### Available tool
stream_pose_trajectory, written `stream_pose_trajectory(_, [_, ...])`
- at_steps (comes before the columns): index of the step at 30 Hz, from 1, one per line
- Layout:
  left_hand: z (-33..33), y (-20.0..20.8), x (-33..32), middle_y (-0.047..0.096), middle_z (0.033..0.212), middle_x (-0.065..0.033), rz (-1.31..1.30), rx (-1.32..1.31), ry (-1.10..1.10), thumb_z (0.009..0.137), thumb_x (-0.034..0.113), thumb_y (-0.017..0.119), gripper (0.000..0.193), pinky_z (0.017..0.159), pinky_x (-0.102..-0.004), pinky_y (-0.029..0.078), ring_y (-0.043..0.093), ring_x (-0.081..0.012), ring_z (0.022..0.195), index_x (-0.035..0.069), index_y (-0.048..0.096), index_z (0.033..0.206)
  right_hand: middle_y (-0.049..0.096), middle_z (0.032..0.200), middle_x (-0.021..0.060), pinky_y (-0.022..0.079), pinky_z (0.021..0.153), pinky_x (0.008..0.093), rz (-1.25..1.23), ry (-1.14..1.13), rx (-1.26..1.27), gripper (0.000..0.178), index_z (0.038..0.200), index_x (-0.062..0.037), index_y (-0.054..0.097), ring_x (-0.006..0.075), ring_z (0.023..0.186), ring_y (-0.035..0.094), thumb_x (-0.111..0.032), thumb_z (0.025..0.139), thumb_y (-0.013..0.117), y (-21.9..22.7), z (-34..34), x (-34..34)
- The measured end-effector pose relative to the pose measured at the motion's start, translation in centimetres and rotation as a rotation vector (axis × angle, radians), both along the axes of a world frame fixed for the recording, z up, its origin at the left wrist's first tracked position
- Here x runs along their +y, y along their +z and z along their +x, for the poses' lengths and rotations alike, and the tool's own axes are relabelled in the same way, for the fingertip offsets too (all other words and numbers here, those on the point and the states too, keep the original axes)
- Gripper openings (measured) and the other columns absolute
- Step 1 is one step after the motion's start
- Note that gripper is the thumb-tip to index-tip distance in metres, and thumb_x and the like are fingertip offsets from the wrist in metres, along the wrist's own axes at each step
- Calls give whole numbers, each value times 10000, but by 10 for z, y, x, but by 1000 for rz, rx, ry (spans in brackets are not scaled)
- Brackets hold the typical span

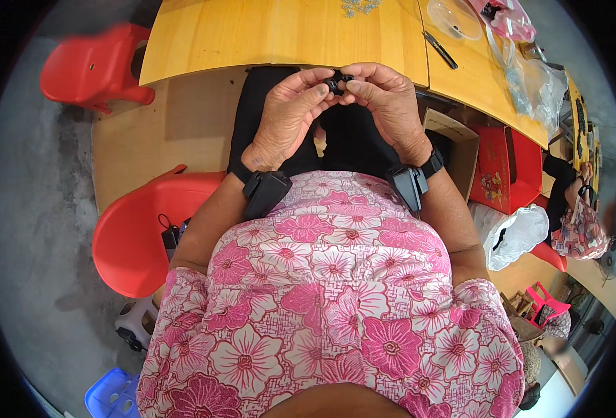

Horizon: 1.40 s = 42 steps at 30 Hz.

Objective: Assembling small black plastic components by hand at a workshop table.

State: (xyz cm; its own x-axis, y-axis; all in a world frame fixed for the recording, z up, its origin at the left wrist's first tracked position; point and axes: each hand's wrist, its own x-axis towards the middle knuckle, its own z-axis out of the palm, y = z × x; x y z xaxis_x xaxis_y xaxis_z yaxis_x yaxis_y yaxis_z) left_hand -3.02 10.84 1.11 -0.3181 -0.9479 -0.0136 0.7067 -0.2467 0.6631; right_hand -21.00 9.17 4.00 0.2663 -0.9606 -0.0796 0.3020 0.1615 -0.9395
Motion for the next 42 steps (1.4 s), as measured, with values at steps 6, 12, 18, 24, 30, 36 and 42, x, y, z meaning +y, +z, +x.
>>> stream_pose_trajectory(6, [-2,-4,0,612,976,-82,24,35,8,916,40,566,175,908,-336,501,607,-163,910,7,573,1088,682,890,81,536,710,229,12,9,-12,189,1043,13,662,111,735,627,-27,860,634,-5,-2,4])
stream_pose_trajectory(12, [-3,-6,0,612,966,-71,33,58,-4,913,42,574,166,903,-326,502,604,-145,903,15,576,1076,685,875,93,541,704,233,8,-2,10,193,1043,18,665,117,730,632,-26,857,638,-3,-1,5])
stream_pose_trajectory(18, [-4,-6,0,621,985,-83,28,32,-1,922,58,567,164,913,-331,499,610,-151,914,15,576,1080,689,874,106,546,704,239,1,-2,37,185,1031,26,665,128,743,644,-31,856,640,-1,-2,6])
stream_pose_trajectory(24, [-7,2,1,619,971,-73,50,-10,13,899,29,592,163,883,-306,509,613,-152,908,13,577,1061,690,883,101,548,712,241,-16,0,60,179,1028,25,667,129,754,646,-41,865,633,-3,-4,6])
stream_pose_trajectory(30, [-8,2,2,627,977,-88,50,-39,40,901,29,590,153,874,-309,517,623,-170,907,8,578,1052,689,882,89,547,714,238,-13,8,45,182,1024,23,670,126,753,645,-42,857,643,-4,-3,7])
stream_pose_trajectory(36, [-7,1,3,628,967,-89,43,-55,37,900,26,591,154,861,-300,523,628,-172,898,9,579,1052,691,866,84,545,716,233,-49,-7,130,176,1021,22,673,121,760,650,-41,861,634,-4,-3,9])
stream_pose_trajectory(42, [-4,-5,3,625,1032,-89,23,-95,13,912,53,583,150,914,-343,499,614,-172,962,15,583,1058,698,825,70,544,690,222,-156,-36,215,170,1002,18,683,108,738,654,-20,840,652,-3,-2,9])
